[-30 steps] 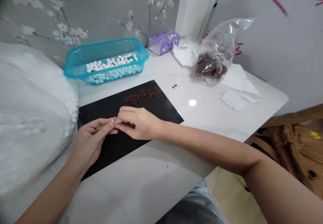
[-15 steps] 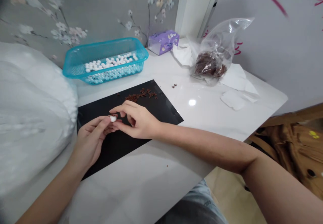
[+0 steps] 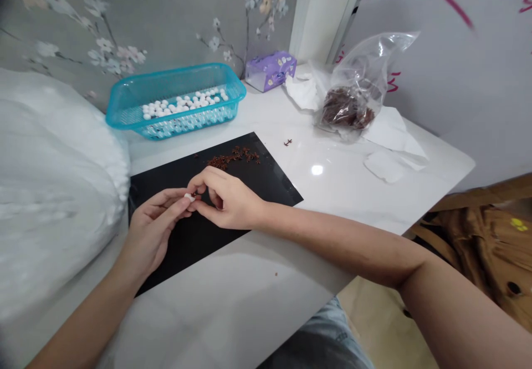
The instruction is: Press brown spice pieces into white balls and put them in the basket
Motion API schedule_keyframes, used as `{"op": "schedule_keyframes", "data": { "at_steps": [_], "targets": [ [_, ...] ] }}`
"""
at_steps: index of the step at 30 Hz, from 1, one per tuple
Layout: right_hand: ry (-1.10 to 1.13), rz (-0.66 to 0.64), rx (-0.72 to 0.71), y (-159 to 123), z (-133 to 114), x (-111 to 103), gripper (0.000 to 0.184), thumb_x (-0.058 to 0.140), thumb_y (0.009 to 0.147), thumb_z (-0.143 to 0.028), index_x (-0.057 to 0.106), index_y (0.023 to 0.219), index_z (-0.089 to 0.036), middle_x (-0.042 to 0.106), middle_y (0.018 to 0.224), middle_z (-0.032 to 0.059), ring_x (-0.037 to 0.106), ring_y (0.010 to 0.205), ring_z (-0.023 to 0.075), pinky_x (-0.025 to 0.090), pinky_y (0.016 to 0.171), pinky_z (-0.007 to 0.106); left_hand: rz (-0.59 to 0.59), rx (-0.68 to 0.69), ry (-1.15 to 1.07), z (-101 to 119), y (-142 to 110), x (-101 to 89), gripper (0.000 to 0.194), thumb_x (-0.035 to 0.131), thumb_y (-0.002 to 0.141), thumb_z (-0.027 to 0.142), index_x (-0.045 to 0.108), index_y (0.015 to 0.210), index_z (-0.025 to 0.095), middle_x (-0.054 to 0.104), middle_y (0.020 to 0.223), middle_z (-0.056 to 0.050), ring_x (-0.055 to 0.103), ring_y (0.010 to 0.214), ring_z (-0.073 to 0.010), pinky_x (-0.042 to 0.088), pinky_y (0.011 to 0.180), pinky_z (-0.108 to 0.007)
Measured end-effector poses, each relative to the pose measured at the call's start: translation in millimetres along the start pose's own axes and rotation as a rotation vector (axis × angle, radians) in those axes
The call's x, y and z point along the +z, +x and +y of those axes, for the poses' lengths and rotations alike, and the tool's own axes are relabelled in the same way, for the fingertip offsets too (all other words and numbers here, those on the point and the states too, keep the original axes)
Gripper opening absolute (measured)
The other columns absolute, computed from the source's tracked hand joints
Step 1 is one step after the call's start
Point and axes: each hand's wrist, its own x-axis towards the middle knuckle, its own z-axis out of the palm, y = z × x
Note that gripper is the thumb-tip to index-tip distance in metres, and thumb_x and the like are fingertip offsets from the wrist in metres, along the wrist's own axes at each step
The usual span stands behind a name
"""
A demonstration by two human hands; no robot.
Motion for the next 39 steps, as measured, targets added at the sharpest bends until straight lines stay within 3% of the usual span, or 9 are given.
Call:
{"op": "schedule_keyframes", "data": {
  "at_steps": [10, 14, 18, 22, 27, 30, 33, 37, 39],
  "targets": [
    [-0.013, 0.047, 0.016, 0, 1, 1, 0.014, 0.058, 0.083, -0.021, 0.046, 0.077, -0.017, 0.051, 0.08, 0.0004, 0.043, 0.056, 0.0049, 0.041, 0.052, 0.02, 0.012, 0.0, -0.038, -1, -1, -1.0, 0.017, 0.077, 0.066, 0.028, 0.073, 0.082, 0.023, 0.07, 0.08, 0.001, 0.059, 0.072, -0.0075, 0.046, 0.071, -0.016],
    [-0.095, 0.07, -0.011, 0, 2, 0, 0.01, 0.06, 0.083, -0.023, 0.053, 0.087, -0.017, 0.052, 0.076, 0.0001, 0.052, 0.066, 0.0083, 0.047, 0.059, 0.022, 0.012, 0.002, -0.051, -1, 1, -1.1, 0.016, 0.077, 0.067, 0.028, 0.072, 0.082, 0.021, 0.07, 0.081, 0.001, 0.06, 0.072, -0.0079, 0.047, 0.07, -0.016],
    [-0.149, 0.031, -0.1, -1, 2, -2, 0.017, 0.057, 0.086, -0.022, 0.059, 0.102, -0.016, 0.057, 0.083, 0.0015, 0.046, 0.053, 0.0048, 0.046, 0.052, 0.02, -0.002, 0.003, -0.04, -2, 1, -1.1, 0.016, 0.074, 0.069, 0.032, 0.072, 0.081, 0.021, 0.072, 0.08, -0.001, 0.062, 0.072, -0.0104, 0.048, 0.069, -0.019],
    [-0.221, 0.073, -0.117, 3, -1, -3, 0.023, 0.05, 0.09, -0.018, 0.059, 0.111, -0.017, 0.059, 0.092, 0.0052, 0.055, 0.067, 0.008, 0.05, 0.059, 0.02, -0.01, -0.037, -0.107, -2, 0, -1.6, 0.032, 0.061, 0.079, 0.046, 0.072, 0.095, 0.02, 0.073, 0.092, -0.007, 0.065, 0.079, -0.0156, 0.049, 0.069, -0.023],
    [-0.35, 0.185, 0.005, 49, 11, -11, 0.023, 0.048, 0.092, -0.026, 0.061, 0.107, -0.014, 0.056, 0.086, 0.0037, 0.051, 0.059, 0.0075, 0.046, 0.056, 0.02, -0.034, -0.052, -0.075, 0, -3, -3.1, 0.044, 0.056, 0.081, 0.049, 0.069, 0.107, 0.016, 0.073, 0.098, -0.013, 0.066, 0.084, -0.0207, 0.05, 0.072, -0.028],
    [-0.534, 0.073, 0.078, 98, 28, -17, 0.025, 0.049, 0.091, -0.025, 0.063, 0.106, -0.012, 0.057, 0.09, 0.0063, 0.053, 0.064, 0.0104, 0.045, 0.065, 0.025, -0.058, -0.049, -0.097, -1, -4, -4.9, 0.046, 0.051, 0.083, 0.052, 0.071, 0.101, 0.015, 0.074, 0.092, -0.013, 0.066, 0.08, -0.02, 0.049, 0.073, -0.028],
    [-0.683, -0.056, 0.272, 142, 44, -17, 0.024, 0.048, 0.091, -0.023, 0.065, 0.104, -0.015, 0.059, 0.095, 0.0073, 0.056, 0.077, 0.0146, 0.043, 0.073, 0.027, -0.078, -0.047, -0.112, -3, -4, -6.4, 0.047, 0.047, 0.083, 0.053, 0.074, 0.092, 0.015, 0.074, 0.086, -0.012, 0.066, 0.074, -0.0191, 0.049, 0.072, -0.028],
    [-0.742, -0.064, 0.385, 170, 51, 0, 0.029, 0.039, 0.093, -0.021, 0.066, 0.09, -0.011, 0.06, 0.091, 0.0105, 0.058, 0.079, 0.0188, 0.042, 0.07, 0.029, -0.085, -0.029, -0.113, -1, -6, -6.4, 0.05, 0.045, 0.083, 0.056, 0.074, 0.085, 0.016, 0.074, 0.082, -0.012, 0.066, 0.072, -0.0199, 0.049, 0.07, -0.029],
    [-0.767, -0.009, 0.405, 171, 41, 18, 0.033, 0.031, 0.095, -0.02, 0.063, 0.098, -0.011, 0.057, 0.101, 0.0135, 0.058, 0.082, 0.0197, 0.042, 0.07, 0.031, -0.085, -0.028, -0.122, 0, -6, -5.7, 0.05, 0.045, 0.082, 0.057, 0.074, 0.084, 0.016, 0.074, 0.08, -0.012, 0.066, 0.071, -0.0197, 0.049, 0.069, -0.028]
  ]
}}
